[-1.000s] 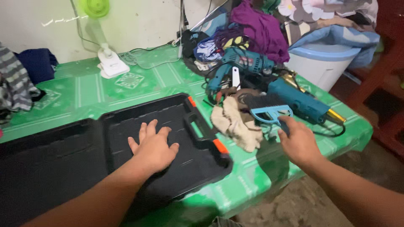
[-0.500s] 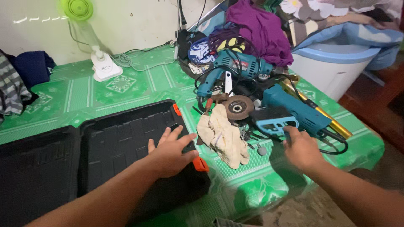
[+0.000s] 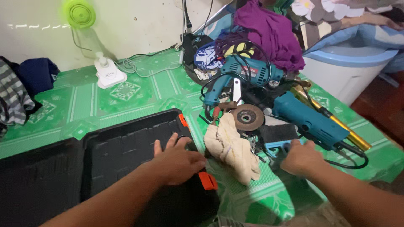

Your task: The person opens a black plastic toolbox and uses a blue brush to sweep dust from the interior compartments. They then use a cloth to wipe small metal drill bits and place them into the toolbox slots.

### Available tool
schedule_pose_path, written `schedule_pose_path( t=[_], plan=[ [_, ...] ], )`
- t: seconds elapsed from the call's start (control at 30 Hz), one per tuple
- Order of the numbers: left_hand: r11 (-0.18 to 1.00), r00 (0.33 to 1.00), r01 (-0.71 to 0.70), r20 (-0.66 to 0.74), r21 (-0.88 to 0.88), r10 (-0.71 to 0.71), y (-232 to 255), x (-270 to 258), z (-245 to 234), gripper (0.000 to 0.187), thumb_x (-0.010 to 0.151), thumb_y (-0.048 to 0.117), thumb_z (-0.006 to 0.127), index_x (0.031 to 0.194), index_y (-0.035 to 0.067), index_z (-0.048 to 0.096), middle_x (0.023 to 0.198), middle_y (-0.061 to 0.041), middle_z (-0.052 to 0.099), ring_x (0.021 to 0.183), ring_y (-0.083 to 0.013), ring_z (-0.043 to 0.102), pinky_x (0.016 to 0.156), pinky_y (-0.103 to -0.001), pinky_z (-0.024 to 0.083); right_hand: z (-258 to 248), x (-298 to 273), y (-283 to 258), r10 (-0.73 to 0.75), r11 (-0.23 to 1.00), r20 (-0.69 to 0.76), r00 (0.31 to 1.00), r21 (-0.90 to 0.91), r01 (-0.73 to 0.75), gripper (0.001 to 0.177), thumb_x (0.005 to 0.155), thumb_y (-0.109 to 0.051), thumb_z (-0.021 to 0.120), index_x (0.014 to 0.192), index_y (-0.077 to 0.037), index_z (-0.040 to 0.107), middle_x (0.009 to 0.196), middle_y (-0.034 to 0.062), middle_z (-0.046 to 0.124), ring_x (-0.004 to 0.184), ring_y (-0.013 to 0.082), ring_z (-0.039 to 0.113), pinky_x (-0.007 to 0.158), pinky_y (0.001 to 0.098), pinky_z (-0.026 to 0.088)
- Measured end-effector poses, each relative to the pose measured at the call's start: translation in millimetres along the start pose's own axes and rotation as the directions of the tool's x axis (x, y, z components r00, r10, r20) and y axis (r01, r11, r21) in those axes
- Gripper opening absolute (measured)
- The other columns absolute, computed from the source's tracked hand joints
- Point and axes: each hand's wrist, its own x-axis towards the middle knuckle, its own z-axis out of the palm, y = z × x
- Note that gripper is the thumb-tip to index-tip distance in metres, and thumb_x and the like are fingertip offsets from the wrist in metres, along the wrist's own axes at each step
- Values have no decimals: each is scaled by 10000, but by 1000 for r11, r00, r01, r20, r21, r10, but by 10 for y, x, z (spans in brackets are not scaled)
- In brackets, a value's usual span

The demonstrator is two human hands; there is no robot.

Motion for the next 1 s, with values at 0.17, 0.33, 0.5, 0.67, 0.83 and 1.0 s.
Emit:
schedule_pose_path(
  t=[0.17, 0.33, 0.5, 0.67, 0.83, 1.0],
  plan=[
    [994, 994, -111, -23, 3, 111, -8, 180, 54, 605, 941, 639, 479, 1496, 405, 421, 1629, -139, 283, 1562, -468, 46, 1172, -771, 18, 275, 226, 269, -138, 989, -16, 990, 58, 138, 779, 734, -193, 788, 1436, -116, 460, 1377, 299, 510, 1254, 484, 583, 1068, 466, 519],
    [960, 961, -272, -67, -63, 268, 114, 262, 104, 722, 865, 595, 556, 1535, 452, 332, 1601, -93, 355, 1549, -427, 132, 1188, -739, 31, 89, 217, 223, -109, 960, -193, 975, 235, 153, 522, 777, -195, 701, 1262, -58, 563, 1123, 306, 699, 1103, 458, 684, 975, 497, 534],
    [975, 975, -215, 77, 51, 211, 503, 510, 178, 752, 870, 566, 638, 1549, 488, 324, 1644, -142, 240, 1552, -451, 50, 1205, -716, 7, -354, 207, 91, -138, 894, -131, 982, 410, 181, 481, 766, -143, 652, 1233, -121, 537, 1011, 278, 755, 966, 419, 752, 874, 476, 571],
    [909, 965, -251, -16, -332, 260, 709, 947, 353, 655, 899, 429, 626, 1508, 278, 435, 1529, -133, 409, 1427, -389, 302, 1094, -661, 234, -730, 154, 121, -245, 806, -232, 941, 491, 331, 395, 789, -225, 745, 1128, -103, 583, 932, 183, 729, 835, 298, 699, 731, 407, 531],
    [393, 893, -442, -353, -807, 279, 902, 1284, 343, 507, 904, 247, 602, 1366, 40, 627, 1268, -144, 707, 1161, -266, 655, 997, -396, 526, -909, 152, 151, -256, 629, -36, 966, 753, 195, 569, 789, -369, 792, 1270, -147, 585, 936, 104, 701, 734, 214, 600, 574, 387, 445],
    [189, 822, -490, -379, -851, 425, 1307, 1240, 25, 466, 931, 146, 552, 1381, 55, 630, 1340, -85, 690, 1235, -193, 611, 1066, -301, 436, -918, 370, 236, -522, 339, 79, 849, 933, 122, 663, 858, -379, 840, 1421, -126, 598, 990, 104, 642, 770, 203, 588, 604, 359, 464]
  ],
)
